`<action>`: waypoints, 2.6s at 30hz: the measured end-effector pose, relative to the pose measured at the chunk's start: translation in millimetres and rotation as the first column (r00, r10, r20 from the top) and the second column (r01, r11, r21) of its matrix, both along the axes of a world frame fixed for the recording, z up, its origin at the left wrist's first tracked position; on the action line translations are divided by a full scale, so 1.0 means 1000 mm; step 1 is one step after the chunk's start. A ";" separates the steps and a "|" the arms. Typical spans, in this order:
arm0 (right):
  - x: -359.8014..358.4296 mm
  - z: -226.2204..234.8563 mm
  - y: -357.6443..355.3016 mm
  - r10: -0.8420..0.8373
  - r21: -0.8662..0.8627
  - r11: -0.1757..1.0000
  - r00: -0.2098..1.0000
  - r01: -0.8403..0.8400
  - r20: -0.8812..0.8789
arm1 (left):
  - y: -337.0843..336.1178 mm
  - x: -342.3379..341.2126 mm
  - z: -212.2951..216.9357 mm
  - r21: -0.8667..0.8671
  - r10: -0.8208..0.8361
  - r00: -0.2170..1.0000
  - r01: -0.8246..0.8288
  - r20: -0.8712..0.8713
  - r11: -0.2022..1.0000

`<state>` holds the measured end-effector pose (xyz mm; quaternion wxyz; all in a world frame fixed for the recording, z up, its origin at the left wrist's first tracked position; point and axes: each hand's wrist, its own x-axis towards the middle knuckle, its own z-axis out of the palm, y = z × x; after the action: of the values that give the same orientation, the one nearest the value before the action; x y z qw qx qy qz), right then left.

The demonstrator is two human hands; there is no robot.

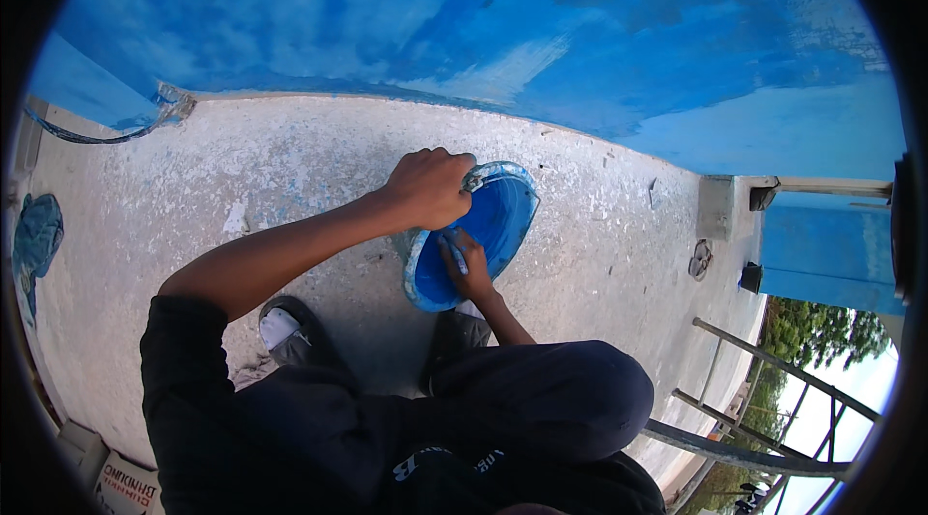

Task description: The person paints a blue exterior wall using a brush dipped into a bucket of blue paint, applying vertical strokes.

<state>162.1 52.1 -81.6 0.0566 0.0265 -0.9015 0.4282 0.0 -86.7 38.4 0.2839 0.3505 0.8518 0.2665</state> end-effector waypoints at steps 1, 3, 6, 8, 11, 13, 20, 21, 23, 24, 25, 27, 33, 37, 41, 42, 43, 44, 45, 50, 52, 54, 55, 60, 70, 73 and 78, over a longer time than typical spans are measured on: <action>-0.002 0.003 0.002 0.004 0.004 1.000 1.000 -0.004 0.024 | -0.002 0.000 -0.001 0.025 0.018 1.000 -0.018 -0.004 1.000; -0.003 0.003 0.004 -0.051 -0.073 0.996 0.992 0.060 0.117 | -0.005 0.000 -0.002 0.075 0.055 0.998 -0.055 -0.010 0.996; 0.000 -0.002 0.009 -0.173 -0.294 0.924 0.954 0.243 0.246 | -0.005 -0.002 0.001 0.038 0.002 1.000 -0.002 -0.007 0.999; 0.006 -0.003 0.015 -0.225 -0.442 0.845 0.950 0.301 0.218 | -0.003 0.002 -0.004 0.107 0.034 0.998 -0.028 -0.056 0.994; 0.002 0.001 0.009 -0.182 -0.522 0.804 0.953 0.286 0.243 | -0.003 0.002 -0.009 0.126 0.037 0.996 -0.026 -0.084 0.992; 0.000 0.000 0.007 -0.137 -0.458 0.842 0.933 0.287 0.333 | -0.003 0.003 -0.011 0.134 0.030 0.994 -0.016 -0.103 0.991; -0.002 -0.003 0.000 -0.177 -0.391 0.849 0.890 0.354 0.420 | -0.009 0.002 0.003 0.016 0.002 0.999 -0.002 -0.035 1.000; -0.003 -0.003 -0.001 -0.185 -0.376 0.859 0.895 0.348 0.407 | -0.009 0.000 0.007 -0.033 -0.004 1.000 0.004 0.001 0.999; -0.004 -0.005 -0.003 -0.199 -0.344 0.876 0.903 0.338 0.381 | -0.008 -0.001 0.002 -0.032 0.018 1.000 -0.018 -0.013 0.999; -0.005 -0.001 -0.004 -0.203 -0.316 0.887 0.899 0.337 0.389 | -0.010 -0.002 0.000 -0.034 0.032 0.999 -0.033 -0.020 0.999; -0.005 0.003 -0.006 -0.206 -0.287 0.898 0.895 0.334 0.396 | -0.011 -0.002 -0.002 -0.015 0.037 0.999 -0.037 -0.023 0.999; -0.003 0.001 -0.007 -0.234 -0.220 0.929 0.931 0.299 0.279 | -0.011 -0.001 -0.003 0.025 0.046 0.999 -0.045 -0.030 0.999; 0.011 -0.014 -0.014 -0.230 -0.062 0.973 0.962 0.223 -0.150 | -0.006 0.002 0.005 0.001 -0.036 0.999 0.036 -0.007 0.999; 0.010 -0.020 -0.011 -0.164 0.044 0.984 0.971 0.174 -0.176 | -0.005 0.004 0.000 0.042 -0.017 1.000 0.018 -0.020 0.999; 0.008 -0.026 -0.011 -0.063 0.105 0.991 0.985 0.080 -0.163 | -0.003 0.003 0.003 0.017 -0.017 1.000 0.017 0.003 1.000; 0.005 -0.021 -0.011 -0.066 0.077 0.994 0.989 0.077 -0.132 | -0.004 0.003 0.001 0.018 0.005 1.000 -0.005 -0.012 1.000; 0.003 -0.014 -0.009 -0.069 0.049 0.996 0.993 0.074 -0.101 | -0.006 0.002 -0.001 0.020 0.026 0.999 -0.025 -0.027 0.999; 0.001 -0.008 -0.008 -0.072 0.020 0.997 0.995 0.073 -0.069 | -0.006 0.001 -0.002 0.005 0.037 0.999 -0.037 -0.007 0.999; -0.001 -0.001 -0.007 -0.107 -0.039 0.994 0.994 0.105 -0.039 | -0.007 -0.001 0.000 -0.008 0.047 0.999 -0.047 0.008 0.999; 0.000 0.021 0.004 -0.205 -0.294 0.927 0.971 0.233 0.124 | -0.020 -0.017 -0.017 0.075 0.136 0.991 -0.137 0.017 0.988; -0.005 0.031 0.006 -0.232 -0.500 0.822 0.962 0.273 0.145 | -0.033 -0.031 -0.020 0.087 0.151 0.984 -0.159 0.092 0.983; -0.009 0.039 0.014 -0.255 -0.683 0.665 0.951 0.302 0.172 | -0.049 -0.039 -0.044 0.219 0.196 0.976 -0.212 0.095 0.952; -0.011 0.042 0.017 -0.266 -0.765 0.565 0.946 0.310 0.187 | -0.058 -0.039 -0.047 0.244 0.217 0.962 -0.253 0.163 0.936; -0.026 0.061 0.034 -0.260 -0.927 0.268 0.946 0.263 0.193 | -0.103 -0.035 -0.090 0.307 0.328 0.863 -0.455 0.384 0.836; -0.114 0.132 0.041 -0.461 -0.915 0.403 0.864 0.001 -0.202 | -0.165 -0.032 -0.096 0.149 0.319 0.843 -0.416 0.433 0.897; -0.138 0.109 0.025 -0.551 -0.924 0.373 0.821 0.080 -0.152 | -0.168 -0.030 -0.095 0.126 0.374 0.817 -0.468 0.439 0.875; -0.142 0.016 0.024 -0.656 -0.919 0.194 0.742 0.344 0.139 | -0.166 -0.037 -0.103 0.156 0.303 0.840 -0.408 0.450 0.899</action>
<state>20.3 76.5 -65.5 0.3278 -0.2459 -0.4525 0.7920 -37.3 -252.6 -64.1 0.3577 0.1526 0.7824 0.4865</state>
